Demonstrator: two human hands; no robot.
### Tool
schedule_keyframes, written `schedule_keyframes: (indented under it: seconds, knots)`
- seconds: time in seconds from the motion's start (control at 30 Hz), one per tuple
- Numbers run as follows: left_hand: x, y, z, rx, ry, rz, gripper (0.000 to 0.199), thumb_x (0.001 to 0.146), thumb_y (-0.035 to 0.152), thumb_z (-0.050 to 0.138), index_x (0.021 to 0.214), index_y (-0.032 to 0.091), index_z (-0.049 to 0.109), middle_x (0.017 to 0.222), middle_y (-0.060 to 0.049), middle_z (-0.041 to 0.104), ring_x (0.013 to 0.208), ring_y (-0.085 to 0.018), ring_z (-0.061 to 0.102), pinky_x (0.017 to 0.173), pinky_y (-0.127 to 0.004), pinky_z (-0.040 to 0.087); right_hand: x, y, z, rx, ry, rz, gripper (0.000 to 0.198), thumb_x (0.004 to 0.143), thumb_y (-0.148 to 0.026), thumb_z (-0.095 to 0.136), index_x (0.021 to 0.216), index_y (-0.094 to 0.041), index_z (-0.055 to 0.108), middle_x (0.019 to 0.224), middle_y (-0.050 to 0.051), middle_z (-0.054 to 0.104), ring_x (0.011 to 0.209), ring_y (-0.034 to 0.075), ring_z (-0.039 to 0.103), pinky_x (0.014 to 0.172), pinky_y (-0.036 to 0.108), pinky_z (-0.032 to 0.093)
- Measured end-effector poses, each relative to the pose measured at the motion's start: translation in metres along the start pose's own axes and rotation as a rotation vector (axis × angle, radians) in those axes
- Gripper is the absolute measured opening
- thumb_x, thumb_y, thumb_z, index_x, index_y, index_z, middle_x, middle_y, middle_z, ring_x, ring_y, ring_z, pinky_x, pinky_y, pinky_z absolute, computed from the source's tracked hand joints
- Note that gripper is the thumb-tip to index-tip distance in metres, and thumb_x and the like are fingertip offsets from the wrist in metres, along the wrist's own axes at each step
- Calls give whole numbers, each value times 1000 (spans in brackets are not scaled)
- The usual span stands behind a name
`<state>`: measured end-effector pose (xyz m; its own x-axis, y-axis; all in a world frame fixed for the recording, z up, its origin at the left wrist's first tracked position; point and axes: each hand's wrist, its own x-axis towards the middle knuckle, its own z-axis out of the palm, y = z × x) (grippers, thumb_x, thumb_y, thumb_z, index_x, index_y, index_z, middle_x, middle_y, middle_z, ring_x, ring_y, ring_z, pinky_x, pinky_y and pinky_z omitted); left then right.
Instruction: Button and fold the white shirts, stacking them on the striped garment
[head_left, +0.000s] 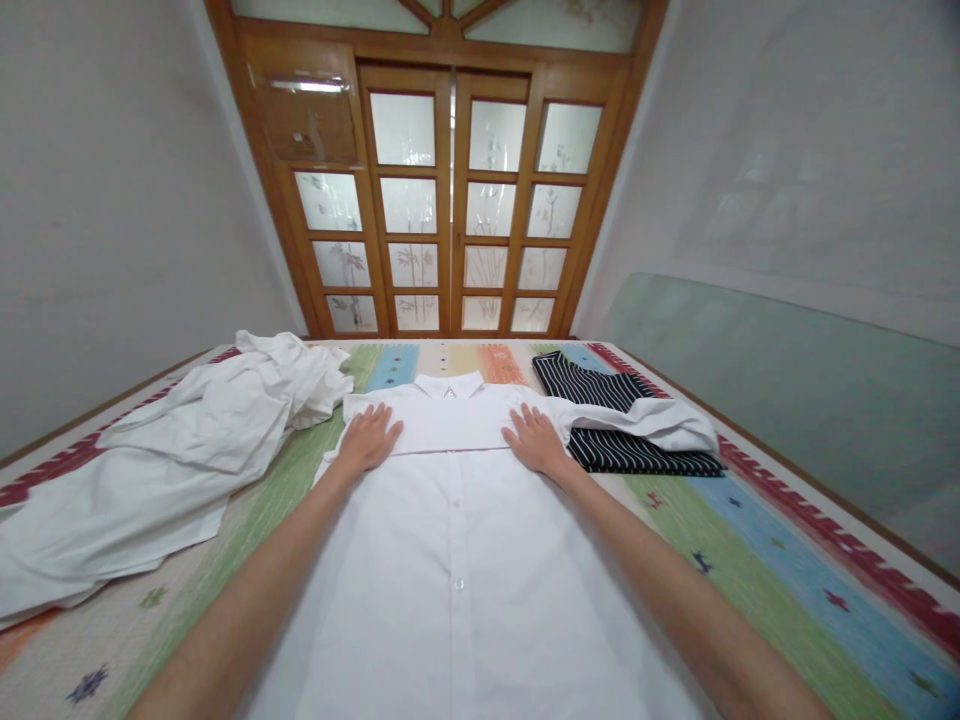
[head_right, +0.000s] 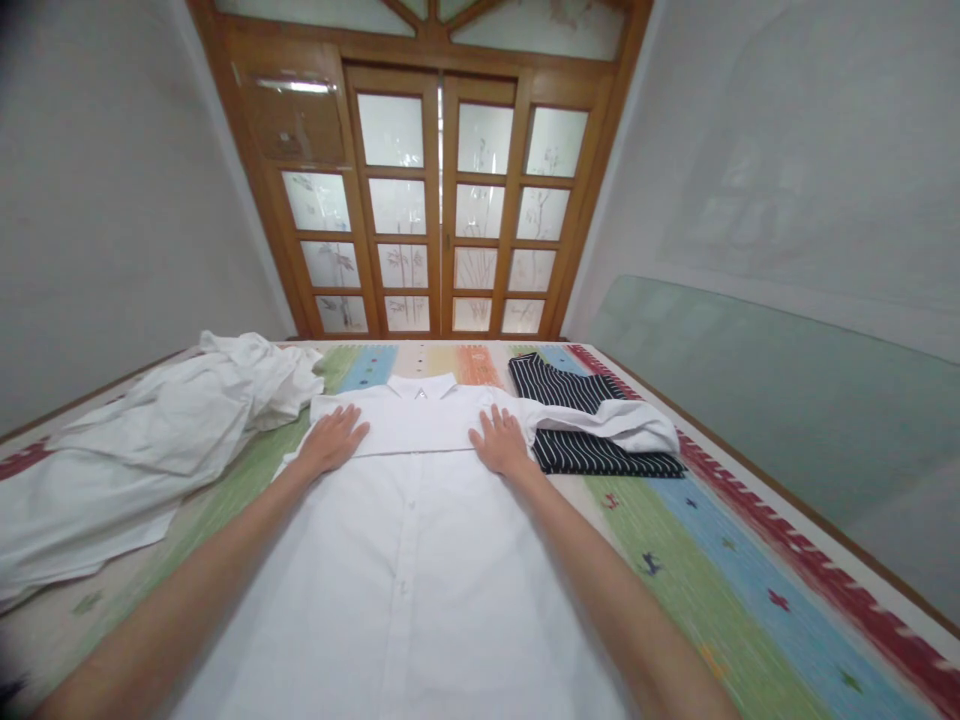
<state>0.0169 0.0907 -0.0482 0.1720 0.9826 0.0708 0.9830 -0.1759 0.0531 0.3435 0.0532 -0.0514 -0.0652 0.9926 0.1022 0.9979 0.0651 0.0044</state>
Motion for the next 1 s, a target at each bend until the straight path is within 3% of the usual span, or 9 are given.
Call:
schedule_keyframes:
  seconds: [0.17, 0.3, 0.4, 0.47, 0.6, 0.73, 0.87, 1.0]
  knots:
    - [4, -4, 4, -18, 18, 13, 60, 99, 44, 21, 145, 10, 38, 155, -15, 33, 145, -29, 25, 116, -46, 23, -11, 12, -16, -60, 52, -91, 50, 98, -36, 36, 139, -11, 49, 149, 18, 42, 137, 31, 38, 112, 46, 23]
    - [5, -5, 6, -11, 45, 19, 58, 98, 42, 24, 144, 9, 40, 154, -15, 34, 145, -29, 26, 116, -46, 24, -23, 40, -35, -35, 208, -108, 38, 93, -26, 42, 122, -11, 61, 124, 15, 65, 118, 26, 55, 104, 38, 34]
    - [3, -4, 5, -6, 47, 19, 57, 98, 41, 24, 143, 9, 40, 154, -15, 35, 144, -29, 27, 116, -46, 24, -33, 69, -50, 17, 336, -33, 29, 89, -25, 47, 108, -13, 65, 104, 13, 71, 102, 25, 60, 91, 33, 42]
    - [3, -3, 5, -6, 41, 11, 57, 98, 41, 25, 143, 10, 40, 154, -15, 35, 145, -29, 27, 116, -45, 24, -39, 88, -58, 84, 354, 82, 29, 87, -24, 49, 109, -14, 63, 89, 10, 72, 89, 24, 63, 80, 31, 44]
    - [2, -2, 5, -6, 55, 8, 55, 98, 40, 27, 142, 10, 42, 154, -15, 36, 144, -29, 28, 115, -45, 25, -46, 116, -65, 279, 288, 313, 40, 85, -27, 50, 123, -15, 56, 76, 4, 71, 74, 22, 65, 71, 29, 44]
    - [3, -4, 7, -4, 72, 19, 55, 98, 39, 27, 141, 9, 43, 152, -16, 38, 143, -30, 30, 115, -44, 25, -48, 130, -55, 529, 193, 420, 42, 89, -29, 44, 128, -15, 51, 77, 5, 72, 64, 19, 65, 70, 30, 49]
    - [3, -4, 6, -8, 85, 24, 52, 97, 37, 28, 139, 11, 45, 151, -14, 40, 143, -29, 31, 114, -45, 26, -48, 139, -41, 574, 190, 483, 39, 90, -29, 42, 124, -16, 55, 85, 8, 72, 82, 24, 68, 82, 35, 50]
    - [1, -2, 3, -9, 55, 6, 53, 98, 36, 27, 141, 9, 43, 153, -15, 38, 143, -28, 30, 115, -43, 24, -46, 152, -32, 546, 319, 562, 45, 85, -32, 49, 127, -17, 57, 112, 13, 68, 110, 28, 60, 97, 41, 44]
